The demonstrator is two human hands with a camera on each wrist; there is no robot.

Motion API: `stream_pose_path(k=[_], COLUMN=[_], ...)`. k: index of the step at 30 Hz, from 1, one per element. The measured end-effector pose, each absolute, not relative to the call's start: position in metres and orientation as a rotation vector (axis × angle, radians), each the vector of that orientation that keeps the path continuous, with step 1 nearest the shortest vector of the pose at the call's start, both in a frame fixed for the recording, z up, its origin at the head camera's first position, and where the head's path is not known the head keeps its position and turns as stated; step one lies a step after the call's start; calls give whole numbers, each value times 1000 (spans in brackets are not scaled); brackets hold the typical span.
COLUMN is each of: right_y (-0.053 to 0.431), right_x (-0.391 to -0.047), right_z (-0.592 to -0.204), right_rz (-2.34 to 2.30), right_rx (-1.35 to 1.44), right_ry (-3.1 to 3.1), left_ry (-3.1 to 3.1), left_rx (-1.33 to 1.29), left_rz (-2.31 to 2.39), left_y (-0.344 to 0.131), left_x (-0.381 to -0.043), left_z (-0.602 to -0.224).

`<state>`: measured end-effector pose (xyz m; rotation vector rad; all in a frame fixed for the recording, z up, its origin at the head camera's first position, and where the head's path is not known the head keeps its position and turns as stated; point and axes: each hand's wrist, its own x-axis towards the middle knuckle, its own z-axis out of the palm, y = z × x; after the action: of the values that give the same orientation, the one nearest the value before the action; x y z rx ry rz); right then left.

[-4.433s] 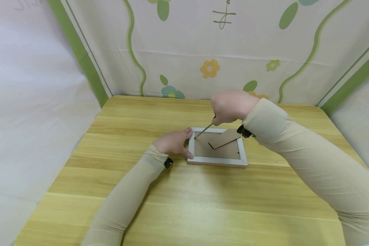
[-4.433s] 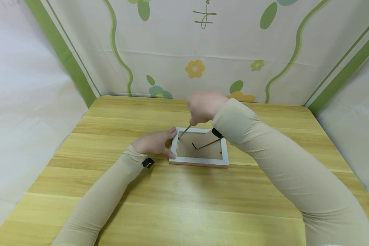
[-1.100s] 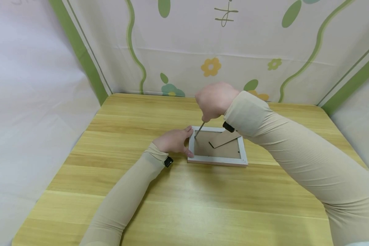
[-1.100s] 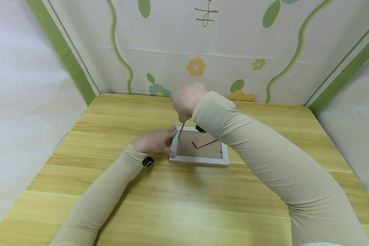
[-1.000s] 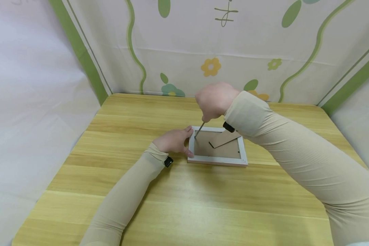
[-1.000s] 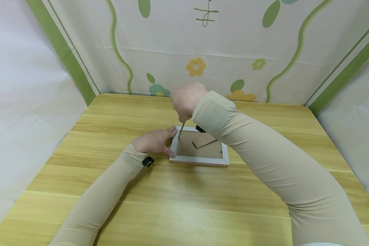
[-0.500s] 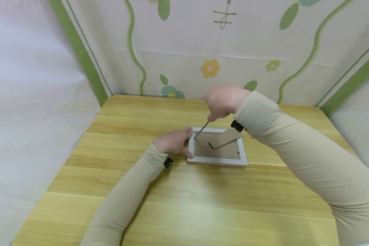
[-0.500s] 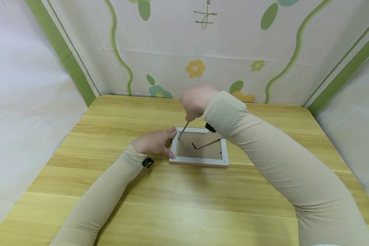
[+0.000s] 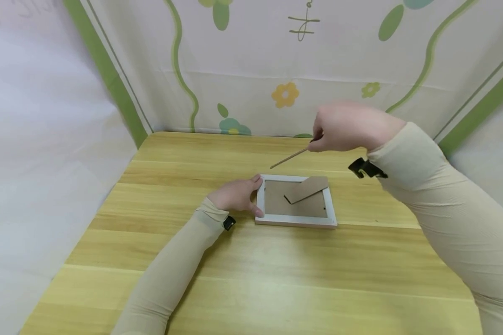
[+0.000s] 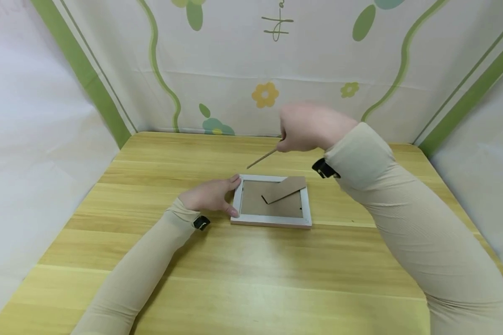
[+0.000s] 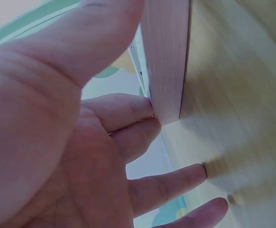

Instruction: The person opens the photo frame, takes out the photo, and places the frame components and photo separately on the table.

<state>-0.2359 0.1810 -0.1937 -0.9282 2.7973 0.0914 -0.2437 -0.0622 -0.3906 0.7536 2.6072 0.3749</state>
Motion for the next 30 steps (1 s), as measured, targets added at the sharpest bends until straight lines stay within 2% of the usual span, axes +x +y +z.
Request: stream_pose_path(k=[21,30], right_y=[242,248], right_x=[-213,-211], right_z=[-291,-312], right_rz=[-394,-481], right_rx=[-869,-895], right_ry=[2850,2854], left_ry=[2606,2602], left_rx=[730,722], left_rz=[383,382], left_y=[-66,-66], left_x=[-245,-245], left_z=[-389,-388])
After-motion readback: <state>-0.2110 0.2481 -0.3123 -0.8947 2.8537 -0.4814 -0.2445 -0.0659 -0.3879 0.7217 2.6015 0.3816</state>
